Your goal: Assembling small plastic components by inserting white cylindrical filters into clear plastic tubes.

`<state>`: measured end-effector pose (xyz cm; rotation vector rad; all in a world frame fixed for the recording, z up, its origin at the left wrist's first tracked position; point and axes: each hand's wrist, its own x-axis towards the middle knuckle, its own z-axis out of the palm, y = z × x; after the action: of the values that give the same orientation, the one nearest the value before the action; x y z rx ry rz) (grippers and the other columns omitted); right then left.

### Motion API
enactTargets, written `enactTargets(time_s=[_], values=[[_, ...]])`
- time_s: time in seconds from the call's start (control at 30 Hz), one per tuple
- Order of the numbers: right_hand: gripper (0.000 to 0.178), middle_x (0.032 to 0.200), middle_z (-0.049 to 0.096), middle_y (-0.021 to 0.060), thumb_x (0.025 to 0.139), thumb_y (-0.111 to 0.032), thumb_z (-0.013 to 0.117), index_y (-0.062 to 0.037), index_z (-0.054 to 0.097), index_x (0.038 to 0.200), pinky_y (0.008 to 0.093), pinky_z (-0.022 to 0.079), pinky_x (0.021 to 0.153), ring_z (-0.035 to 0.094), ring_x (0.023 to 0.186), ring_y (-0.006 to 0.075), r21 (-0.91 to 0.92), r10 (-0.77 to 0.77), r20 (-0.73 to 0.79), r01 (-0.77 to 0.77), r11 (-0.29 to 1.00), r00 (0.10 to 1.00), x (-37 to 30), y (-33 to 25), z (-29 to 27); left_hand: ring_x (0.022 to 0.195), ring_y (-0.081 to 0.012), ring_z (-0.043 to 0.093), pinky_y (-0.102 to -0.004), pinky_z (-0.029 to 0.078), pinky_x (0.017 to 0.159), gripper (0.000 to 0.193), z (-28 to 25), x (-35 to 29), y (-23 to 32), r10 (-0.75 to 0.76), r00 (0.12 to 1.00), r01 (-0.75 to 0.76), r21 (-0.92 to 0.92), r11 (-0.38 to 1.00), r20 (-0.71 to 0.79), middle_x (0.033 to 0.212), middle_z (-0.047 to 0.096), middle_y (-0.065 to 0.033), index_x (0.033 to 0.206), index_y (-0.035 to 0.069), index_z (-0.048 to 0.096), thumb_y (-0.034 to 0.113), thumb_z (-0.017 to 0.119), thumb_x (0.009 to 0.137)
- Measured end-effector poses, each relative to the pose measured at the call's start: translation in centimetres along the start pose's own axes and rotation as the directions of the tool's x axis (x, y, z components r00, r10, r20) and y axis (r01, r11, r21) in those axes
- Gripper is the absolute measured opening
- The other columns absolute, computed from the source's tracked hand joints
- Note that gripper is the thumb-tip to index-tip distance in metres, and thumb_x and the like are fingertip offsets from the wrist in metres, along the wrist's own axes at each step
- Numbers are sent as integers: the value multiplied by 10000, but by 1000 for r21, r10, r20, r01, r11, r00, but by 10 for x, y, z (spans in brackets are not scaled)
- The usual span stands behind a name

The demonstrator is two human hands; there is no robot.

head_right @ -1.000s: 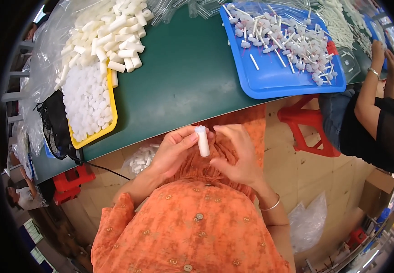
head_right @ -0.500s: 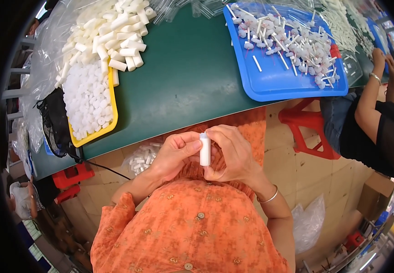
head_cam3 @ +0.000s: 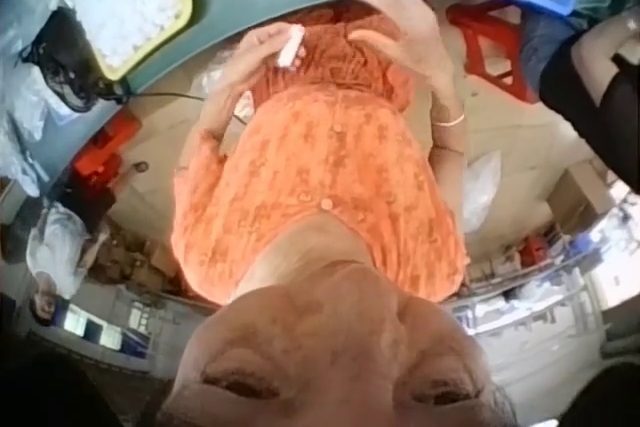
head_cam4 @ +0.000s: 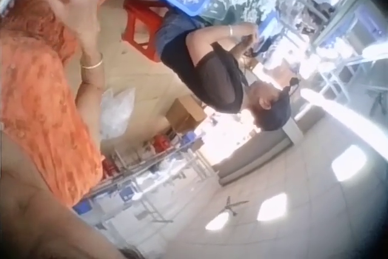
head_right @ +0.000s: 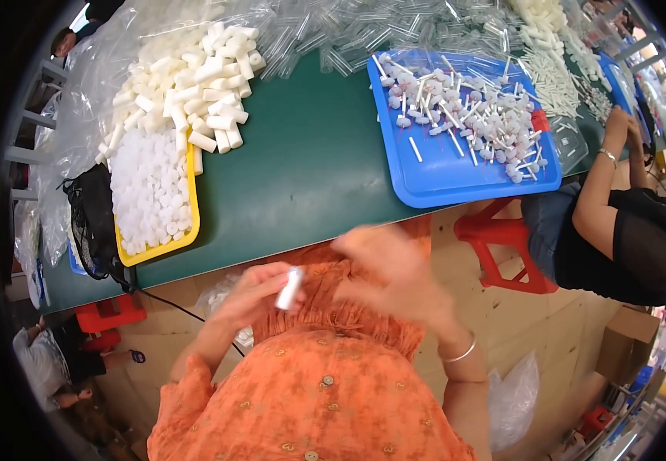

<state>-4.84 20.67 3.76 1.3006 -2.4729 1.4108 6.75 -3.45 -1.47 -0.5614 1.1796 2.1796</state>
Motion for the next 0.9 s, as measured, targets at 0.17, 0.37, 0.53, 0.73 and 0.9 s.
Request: enactTargets(time_s=[0.17, 0.37, 0.53, 0.73, 0.9], values=[[153, 841, 588, 126, 830, -28, 665, -37, 672, 983, 363, 455, 660, 579, 767, 283, -561, -52, -288, -124, 819, 956, 50, 86, -42, 840, -215, 687, -305, 548, 648, 268, -115, -41, -33, -133, 959, 257, 571, 780, -251, 941, 690, -129, 1079, 19, 650, 245, 623, 938], [150, 829, 553, 126, 829, -39, 668, -45, 672, 979, 389, 457, 675, 569, 781, 310, -597, -3, -164, -96, 797, 986, 77, 128, -37, 920, -334, 654, -430, 510, 778, 210, -127, -63, -46, 98, 951, 305, 939, -160, -292, 981, 686, -160, 945, 40, 690, 220, 667, 840], [90, 876, 631, 79, 876, -32, 631, -29, 660, 961, 306, 477, 651, 620, 763, 196, -298, 155, -234, -223, 928, 960, 69, 120, -45, 773, -309, 659, -351, 513, 682, 160, -34, -57, 93, 163, 986, -71, 958, 278, 26, 846, 698, -117, 962, 38, 686, 161, 666, 862], [159, 942, 669, 118, 929, -33, 583, -23, 590, 1087, 259, 529, 657, 634, 741, 141, 732, 616, -241, -277, 623, 750, 6, 78, -54, 875, -362, 592, -435, 476, 735, 137, -42, 40, 175, 749, 579, 82, 891, -446, 322, 884, 609, -174, 936, 38, 619, 55, 593, 802], [207, 1019, 659, 154, 934, -72, 582, 14, 567, 1122, 406, 588, 785, 683, 882, 255, 964, 660, -67, -122, 236, 748, -32, 59, -22, 922, -380, 554, -485, 451, 808, 239, -111, 90, 181, 707, 539, 150, 774, -615, 458, 940, 575, -193, 946, 29, 601, 45, 633, 709]])
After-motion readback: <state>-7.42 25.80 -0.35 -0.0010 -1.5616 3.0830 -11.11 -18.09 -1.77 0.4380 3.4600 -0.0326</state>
